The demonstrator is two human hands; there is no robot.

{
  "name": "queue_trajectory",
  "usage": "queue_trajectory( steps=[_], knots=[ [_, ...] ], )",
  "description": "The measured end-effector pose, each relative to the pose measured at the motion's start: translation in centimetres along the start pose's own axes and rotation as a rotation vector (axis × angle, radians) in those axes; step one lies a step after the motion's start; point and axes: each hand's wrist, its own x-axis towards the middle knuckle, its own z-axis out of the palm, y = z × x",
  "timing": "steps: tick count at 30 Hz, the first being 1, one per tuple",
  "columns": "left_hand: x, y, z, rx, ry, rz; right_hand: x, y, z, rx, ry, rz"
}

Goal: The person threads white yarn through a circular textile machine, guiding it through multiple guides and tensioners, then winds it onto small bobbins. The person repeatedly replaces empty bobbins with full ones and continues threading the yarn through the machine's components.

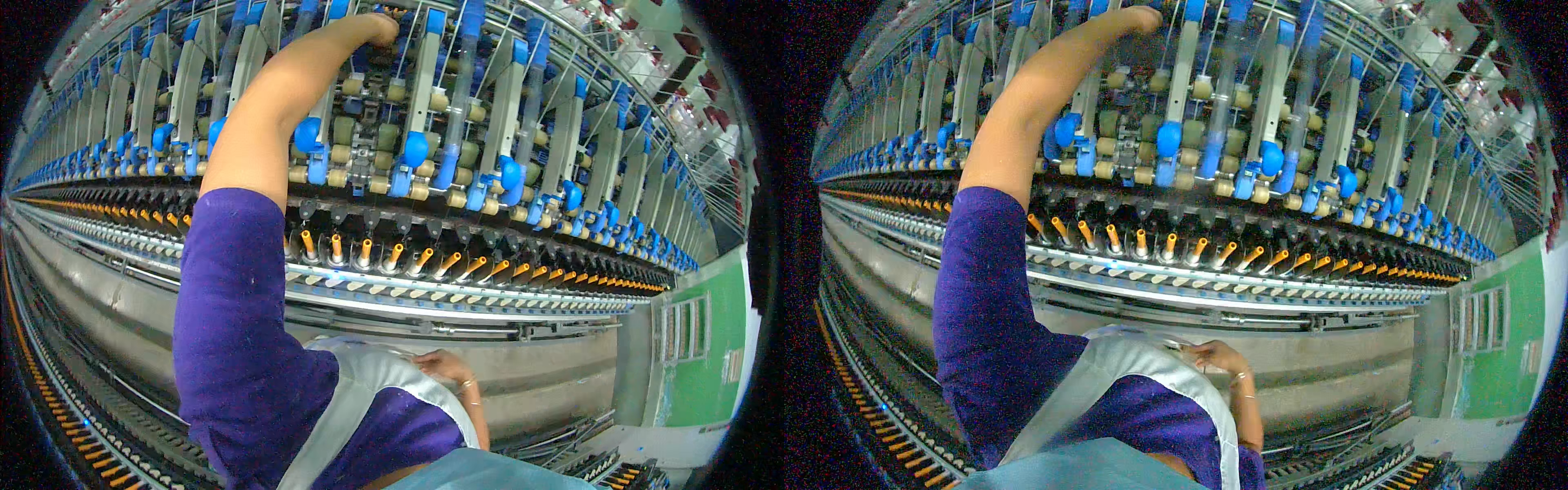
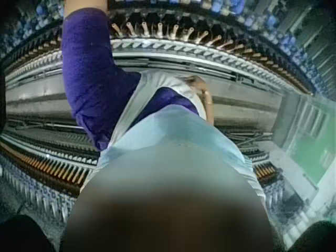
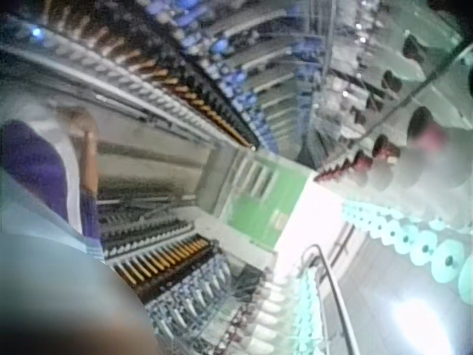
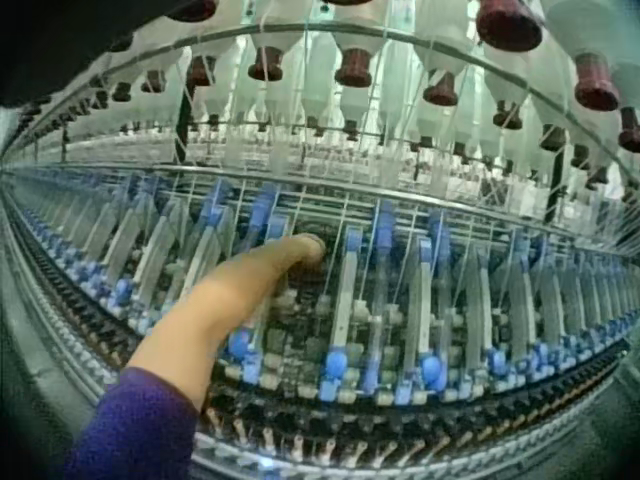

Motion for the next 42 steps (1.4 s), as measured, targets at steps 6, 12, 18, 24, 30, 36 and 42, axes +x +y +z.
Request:
queue_trajectory(
  steps=[6,12,18,24,30,36,42],
  knots=[
    [-7.4,1.7,-5.4,-0.271,0.179,-0.088,-3.4,-22.0,-5.8,-1.134,0.737,-0.303],
    [-21.6,0.2,-11.6,-0.832,0.562,-0.214,4.4,-42.2,-2.9,0.213,0.368,-0.950],
    [-32.4,-1.6,-5.6,-1.100,-0.007,-0.350,17.5,-47.6,-8.7,0.740,0.579,-0.590],
    [-26.0,0.4,-1.1,-0.560,-0.221,-0.249,22.2,-47.2,-13.7,0.670,0.421,-0.616],
    [-22.9,-1.0,-2.2,-0.977,-0.428,-0.299,22.5,-46.4,-14.7,0.434,0.750,-0.398],
    [-24.3,-1.0,-0.5,-1.042,-0.242,-0.275,16.1,-45.5,-8.5,-0.710,0.935,-0.444],
    [-26.3,0.6,-0.4,-0.493,-0.154,-0.076,17.6,-33.7,3.2,-0.795,1.012,-0.524]
  ],
)
